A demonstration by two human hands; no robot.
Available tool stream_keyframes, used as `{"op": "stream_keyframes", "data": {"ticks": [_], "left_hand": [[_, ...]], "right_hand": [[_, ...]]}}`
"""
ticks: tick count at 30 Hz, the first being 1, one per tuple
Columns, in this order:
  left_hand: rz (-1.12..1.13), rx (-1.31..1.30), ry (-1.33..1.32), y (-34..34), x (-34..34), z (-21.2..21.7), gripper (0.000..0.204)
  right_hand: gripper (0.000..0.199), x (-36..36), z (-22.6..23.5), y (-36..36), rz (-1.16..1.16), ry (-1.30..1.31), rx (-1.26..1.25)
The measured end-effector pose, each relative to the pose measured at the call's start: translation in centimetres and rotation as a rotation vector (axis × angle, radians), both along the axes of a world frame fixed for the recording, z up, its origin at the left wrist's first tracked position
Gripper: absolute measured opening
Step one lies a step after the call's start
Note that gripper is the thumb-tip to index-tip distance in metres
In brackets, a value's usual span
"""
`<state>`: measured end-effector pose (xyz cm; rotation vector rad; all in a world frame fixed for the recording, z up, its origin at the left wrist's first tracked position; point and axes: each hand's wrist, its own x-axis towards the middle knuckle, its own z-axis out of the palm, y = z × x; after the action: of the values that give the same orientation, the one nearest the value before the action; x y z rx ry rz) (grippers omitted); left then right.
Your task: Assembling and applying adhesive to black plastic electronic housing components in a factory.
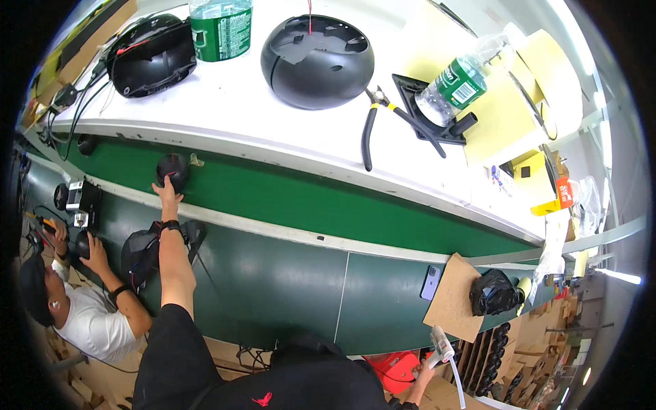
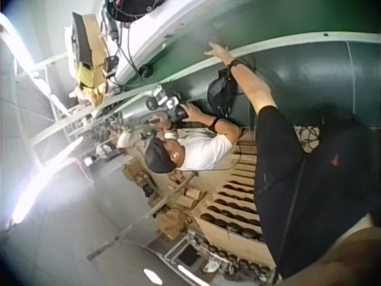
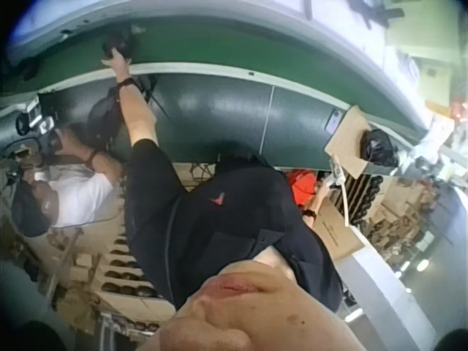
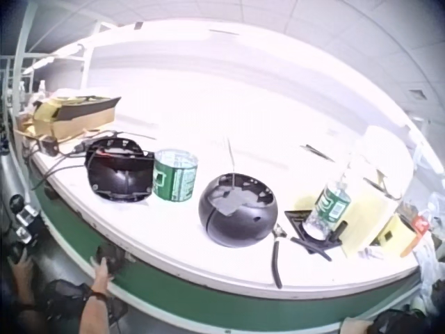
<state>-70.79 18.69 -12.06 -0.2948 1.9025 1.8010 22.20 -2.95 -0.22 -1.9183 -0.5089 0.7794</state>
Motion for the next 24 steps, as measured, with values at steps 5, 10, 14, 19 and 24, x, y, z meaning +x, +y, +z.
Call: {"op": "stream_keyframes", "data": {"ticks": [5, 10, 14, 19, 24], "left_hand": [[-0.176, 0.093, 0.056, -1.4, -1.9, -1.8, 0.081], [-0.231, 0.163, 0.118, -2.7, 0.5, -1.9, 0.072], [-0.555, 0.170, 0.165, -4.1, 6.4, 0.2, 0.068], [-1.206, 0.141, 0.152, -8.7, 18.5, 3.6, 0.072], [-1.273, 0.203, -0.032, -15.1, 30.8, 1.5, 0.073]], "right_hand": [[0.015, -0.9, 2.0, -0.2, 0.017, -0.033, 0.005], [0.015, -0.1, 2.1, -3.3, 0.026, -0.042, -0.030], [0.016, 1.1, 0.7, -4.1, 0.025, -0.009, -0.002], [0.017, -0.5, 1.7, -3.4, 0.149, 0.051, 0.028], [0.014, -0.6, 1.4, -0.5, 0.316, -0.047, -0.018]]}}
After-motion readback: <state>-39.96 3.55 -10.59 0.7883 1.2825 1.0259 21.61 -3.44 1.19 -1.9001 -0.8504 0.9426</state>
